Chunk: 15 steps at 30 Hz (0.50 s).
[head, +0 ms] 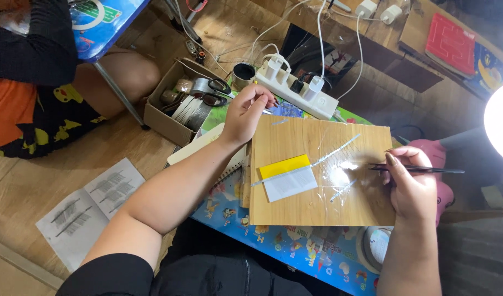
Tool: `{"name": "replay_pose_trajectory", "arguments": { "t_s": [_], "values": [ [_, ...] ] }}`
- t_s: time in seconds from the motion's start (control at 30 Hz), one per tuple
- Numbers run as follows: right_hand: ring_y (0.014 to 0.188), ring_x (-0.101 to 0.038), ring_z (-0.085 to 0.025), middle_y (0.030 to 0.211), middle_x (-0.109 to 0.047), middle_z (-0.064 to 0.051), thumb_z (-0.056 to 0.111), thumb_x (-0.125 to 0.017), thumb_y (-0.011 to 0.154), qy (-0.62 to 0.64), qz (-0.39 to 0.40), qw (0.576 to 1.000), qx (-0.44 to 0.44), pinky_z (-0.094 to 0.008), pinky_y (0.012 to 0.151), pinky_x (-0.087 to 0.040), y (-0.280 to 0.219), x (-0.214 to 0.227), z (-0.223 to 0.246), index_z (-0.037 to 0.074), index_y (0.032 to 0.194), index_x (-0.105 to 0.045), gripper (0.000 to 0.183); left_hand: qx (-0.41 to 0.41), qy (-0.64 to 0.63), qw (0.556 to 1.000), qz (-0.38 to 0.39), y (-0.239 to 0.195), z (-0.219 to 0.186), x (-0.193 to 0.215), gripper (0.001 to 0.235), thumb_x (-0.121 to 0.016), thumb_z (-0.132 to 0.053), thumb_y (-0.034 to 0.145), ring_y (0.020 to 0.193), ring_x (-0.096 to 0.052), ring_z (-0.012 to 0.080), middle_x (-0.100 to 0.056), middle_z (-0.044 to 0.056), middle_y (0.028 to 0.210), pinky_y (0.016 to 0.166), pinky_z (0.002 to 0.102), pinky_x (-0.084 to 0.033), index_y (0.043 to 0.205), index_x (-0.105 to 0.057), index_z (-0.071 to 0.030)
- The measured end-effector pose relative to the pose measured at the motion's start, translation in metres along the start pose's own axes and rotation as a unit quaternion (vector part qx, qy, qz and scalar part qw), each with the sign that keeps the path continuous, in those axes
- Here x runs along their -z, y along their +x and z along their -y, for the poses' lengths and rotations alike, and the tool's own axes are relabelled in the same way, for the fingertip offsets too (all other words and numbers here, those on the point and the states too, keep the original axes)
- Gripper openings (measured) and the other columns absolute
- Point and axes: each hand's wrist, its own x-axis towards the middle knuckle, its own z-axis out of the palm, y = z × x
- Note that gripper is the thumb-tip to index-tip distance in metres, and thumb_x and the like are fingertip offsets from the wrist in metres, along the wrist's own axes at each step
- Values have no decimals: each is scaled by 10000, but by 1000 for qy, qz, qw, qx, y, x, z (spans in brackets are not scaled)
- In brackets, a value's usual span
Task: The person is meticulously crafting eyelashes by using tweezers to pick up individual fibers and arrange them onto an adhesive strip on a wooden board.
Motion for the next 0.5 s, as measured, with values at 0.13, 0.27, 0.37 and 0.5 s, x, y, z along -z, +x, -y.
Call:
{"name": "replay_pose_trajectory", "arguments": {
  "t_s": [0.13, 0.27, 0.37, 0.5],
  "values": [
    [625, -528, -38, 879, -624, 2, 129, -667, 1029, -36, -1, 999, 4, -149, 566, -437, -3, -3, 6, 114, 1105, -602, 101, 6, -2, 1000, 8, 1, 1, 1, 203, -483, -154, 1007, 901, -651, 183, -677, 95, 937, 812, 299, -538, 997, -657, -51],
    [642, -521, -20, 856, -608, 27, 149, -695, 998, -44, 4, 999, -6, -135, 564, -418, -2, -2, 4, 129, 1082, -604, 125, 8, -5, 1000, 27, 2, 2, 2, 247, -475, -197, 1019, 889, -649, 184, -676, 93, 928, 807, 296, -548, 976, -668, -49],
    [606, -542, -44, 869, -610, -4, 109, -659, 1015, 8, 14, 1000, 8, -140, 531, -442, 3, 5, -3, 129, 1080, -588, 99, 7, 4, 1000, 24, 1, 1, 2, 223, -481, -190, 1020, 897, -632, 175, -667, 82, 934, 808, 296, -525, 990, -660, -61],
    [665, -574, -74, 902, -604, -6, 123, -682, 1049, -12, -61, 998, 31, -169, 610, -470, -7, 8, 7, 174, 1035, -585, 111, -18, 16, 1000, 3, -1, -9, 1, 117, -513, -130, 1006, 914, -614, 153, -645, 43, 975, 846, 284, -496, 1029, -622, -95]
  ]
}}
